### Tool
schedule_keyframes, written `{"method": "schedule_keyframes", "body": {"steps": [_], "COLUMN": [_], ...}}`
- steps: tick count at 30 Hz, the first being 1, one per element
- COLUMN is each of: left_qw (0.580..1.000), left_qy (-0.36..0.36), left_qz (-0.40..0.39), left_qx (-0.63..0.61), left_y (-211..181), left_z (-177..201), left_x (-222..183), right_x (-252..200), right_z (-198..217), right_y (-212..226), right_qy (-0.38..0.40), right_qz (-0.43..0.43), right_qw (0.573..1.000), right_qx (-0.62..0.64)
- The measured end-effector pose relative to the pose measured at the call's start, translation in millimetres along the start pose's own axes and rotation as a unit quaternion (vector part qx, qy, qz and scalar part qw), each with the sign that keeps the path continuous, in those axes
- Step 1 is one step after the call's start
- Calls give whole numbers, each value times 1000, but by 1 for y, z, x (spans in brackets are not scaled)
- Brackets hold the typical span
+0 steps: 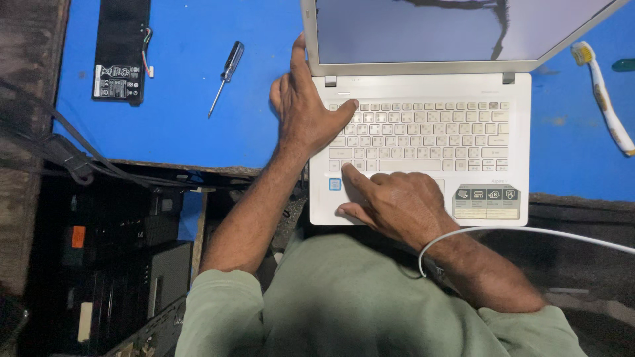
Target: The person uses a screwdriver to remove screws from the bottom of a white laptop. They then use a toothbrush to clean the vents and edges. Finally, they open the laptop and press keys on the keyboard.
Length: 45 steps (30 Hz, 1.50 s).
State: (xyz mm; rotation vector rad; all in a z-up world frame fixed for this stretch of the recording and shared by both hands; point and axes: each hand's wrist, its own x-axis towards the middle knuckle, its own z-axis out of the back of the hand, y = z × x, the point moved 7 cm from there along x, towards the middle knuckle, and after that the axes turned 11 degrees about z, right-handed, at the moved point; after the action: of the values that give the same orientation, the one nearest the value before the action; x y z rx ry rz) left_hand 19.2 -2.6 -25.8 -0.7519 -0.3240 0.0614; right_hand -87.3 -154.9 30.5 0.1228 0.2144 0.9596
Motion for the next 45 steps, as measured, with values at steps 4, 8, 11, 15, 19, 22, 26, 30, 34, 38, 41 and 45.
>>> {"method": "schedule_keyframes", "body": {"steps": [4, 8, 11, 15, 19, 22, 26, 30, 34, 38, 41, 45], "left_qw": [1000, 1000, 1000, 1000, 1000, 999, 996, 998, 998, 998, 998, 998], "left_qy": [11, 14, 13, 11, 21, -7, 5, -11, -11, 6, -15, -4], "left_qz": [11, 6, 8, 8, 22, 28, 75, 56, 56, 67, 53, 56], "left_qx": [3, -9, 2, 0, -9, 28, 39, 19, 14, 15, 14, 11], "left_y": [1, 0, 0, 1, 2, -1, 1, -2, -3, -3, -6, -8], "left_z": [-2, -3, -1, -2, -3, 1, 3, 5, 6, 7, 12, 11], "left_x": [2, 3, 2, 1, 1, 2, 2, 3, 2, 3, 1, -1], "right_x": [-1, -1, -1, -1, 0, -2, -2, 2, 2, 2, 1, 0], "right_z": [-1, -3, -2, -1, -4, -3, 6, 15, 11, 8, 13, 3], "right_y": [-1, -3, -3, -1, -4, -5, 2, 7, 9, 7, 9, 1], "right_qy": [-9, -7, -17, -13, 4, 7, -4, -18, 41, 29, -54, -7], "right_qz": [3, 1, 5, 8, -2, -17, -40, -35, -60, -57, -24, -32], "right_qw": [1000, 1000, 1000, 1000, 1000, 1000, 999, 998, 996, 996, 997, 999], "right_qx": [2, 11, 10, 6, 9, 6, -13, -40, -56, -58, -53, 12]}}
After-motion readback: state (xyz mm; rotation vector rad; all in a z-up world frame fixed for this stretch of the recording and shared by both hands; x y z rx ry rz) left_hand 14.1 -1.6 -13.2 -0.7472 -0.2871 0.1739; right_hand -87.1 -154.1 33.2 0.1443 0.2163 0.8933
